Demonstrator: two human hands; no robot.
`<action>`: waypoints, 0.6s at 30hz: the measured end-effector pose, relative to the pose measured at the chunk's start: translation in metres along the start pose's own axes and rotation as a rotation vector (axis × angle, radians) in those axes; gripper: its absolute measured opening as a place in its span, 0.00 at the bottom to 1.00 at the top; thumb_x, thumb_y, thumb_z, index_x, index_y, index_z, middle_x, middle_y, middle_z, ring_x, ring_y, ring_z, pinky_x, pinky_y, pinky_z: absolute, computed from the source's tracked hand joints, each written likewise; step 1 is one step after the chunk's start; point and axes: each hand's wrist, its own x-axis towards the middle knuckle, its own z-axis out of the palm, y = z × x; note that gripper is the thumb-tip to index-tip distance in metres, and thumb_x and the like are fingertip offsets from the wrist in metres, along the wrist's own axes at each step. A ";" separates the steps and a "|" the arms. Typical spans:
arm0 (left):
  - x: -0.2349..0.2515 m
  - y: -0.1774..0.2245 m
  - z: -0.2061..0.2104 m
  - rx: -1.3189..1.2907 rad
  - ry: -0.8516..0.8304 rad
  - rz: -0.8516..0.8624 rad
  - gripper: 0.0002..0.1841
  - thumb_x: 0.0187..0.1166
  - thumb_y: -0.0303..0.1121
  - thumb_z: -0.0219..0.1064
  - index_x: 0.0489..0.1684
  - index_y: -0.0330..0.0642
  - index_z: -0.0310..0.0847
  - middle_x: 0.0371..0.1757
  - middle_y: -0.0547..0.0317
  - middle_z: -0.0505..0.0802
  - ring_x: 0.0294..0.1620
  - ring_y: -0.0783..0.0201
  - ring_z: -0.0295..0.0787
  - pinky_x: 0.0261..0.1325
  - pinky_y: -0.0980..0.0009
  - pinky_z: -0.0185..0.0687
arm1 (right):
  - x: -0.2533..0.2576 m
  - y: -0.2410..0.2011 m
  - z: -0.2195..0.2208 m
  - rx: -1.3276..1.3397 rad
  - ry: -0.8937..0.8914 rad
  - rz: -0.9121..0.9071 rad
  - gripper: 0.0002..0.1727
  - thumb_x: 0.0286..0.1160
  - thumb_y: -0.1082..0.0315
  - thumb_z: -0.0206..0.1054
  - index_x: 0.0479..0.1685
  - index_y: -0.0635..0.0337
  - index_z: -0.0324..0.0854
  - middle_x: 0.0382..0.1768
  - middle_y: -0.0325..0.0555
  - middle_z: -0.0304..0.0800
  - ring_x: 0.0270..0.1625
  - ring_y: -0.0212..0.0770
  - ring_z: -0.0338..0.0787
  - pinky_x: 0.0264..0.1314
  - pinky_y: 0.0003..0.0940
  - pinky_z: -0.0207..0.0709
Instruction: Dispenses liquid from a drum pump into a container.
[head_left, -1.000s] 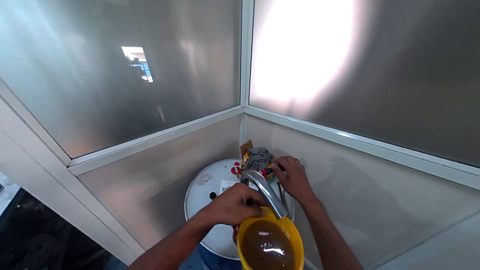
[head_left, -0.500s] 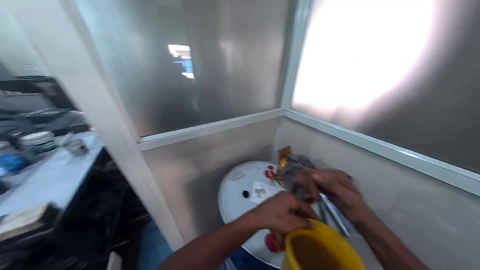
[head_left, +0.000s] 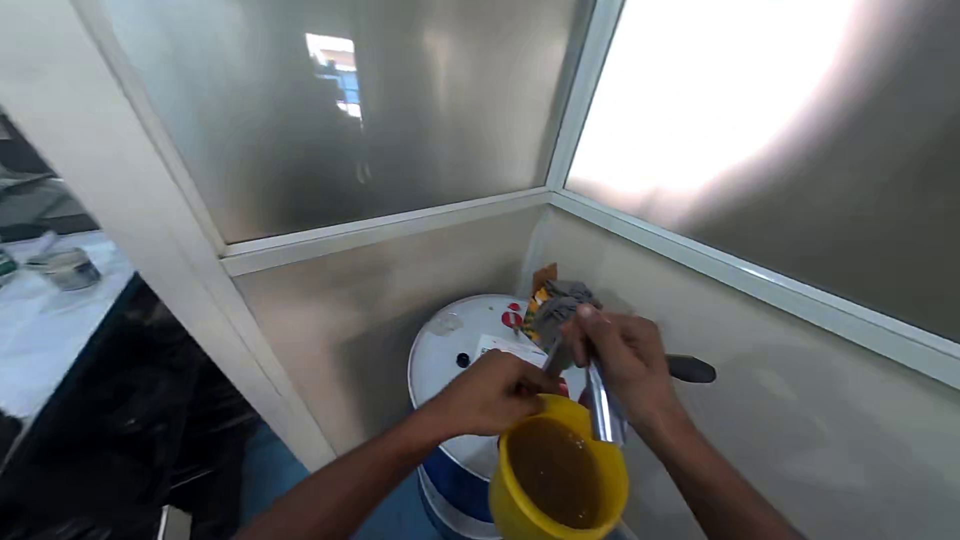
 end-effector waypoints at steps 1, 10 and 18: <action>-0.002 -0.001 -0.001 -0.005 0.010 -0.006 0.11 0.81 0.28 0.64 0.51 0.35 0.91 0.42 0.55 0.95 0.38 0.74 0.87 0.46 0.72 0.83 | 0.000 -0.004 0.004 -0.034 0.028 0.018 0.30 0.92 0.55 0.47 0.13 0.49 0.74 0.14 0.32 0.77 0.14 0.27 0.73 0.16 0.23 0.68; -0.011 -0.004 -0.004 0.045 0.052 -0.112 0.11 0.82 0.32 0.63 0.50 0.42 0.92 0.38 0.63 0.95 0.32 0.77 0.85 0.39 0.75 0.82 | -0.008 -0.014 0.018 -0.172 0.222 0.053 0.25 0.93 0.53 0.52 0.24 0.52 0.81 0.19 0.34 0.80 0.16 0.29 0.75 0.15 0.23 0.67; -0.019 -0.024 0.008 0.038 0.086 -0.045 0.12 0.83 0.35 0.62 0.51 0.45 0.93 0.37 0.67 0.94 0.27 0.79 0.83 0.32 0.78 0.81 | -0.144 -0.002 -0.007 0.029 0.379 0.087 0.15 0.90 0.49 0.58 0.64 0.43 0.80 0.52 0.28 0.91 0.50 0.28 0.92 0.55 0.30 0.89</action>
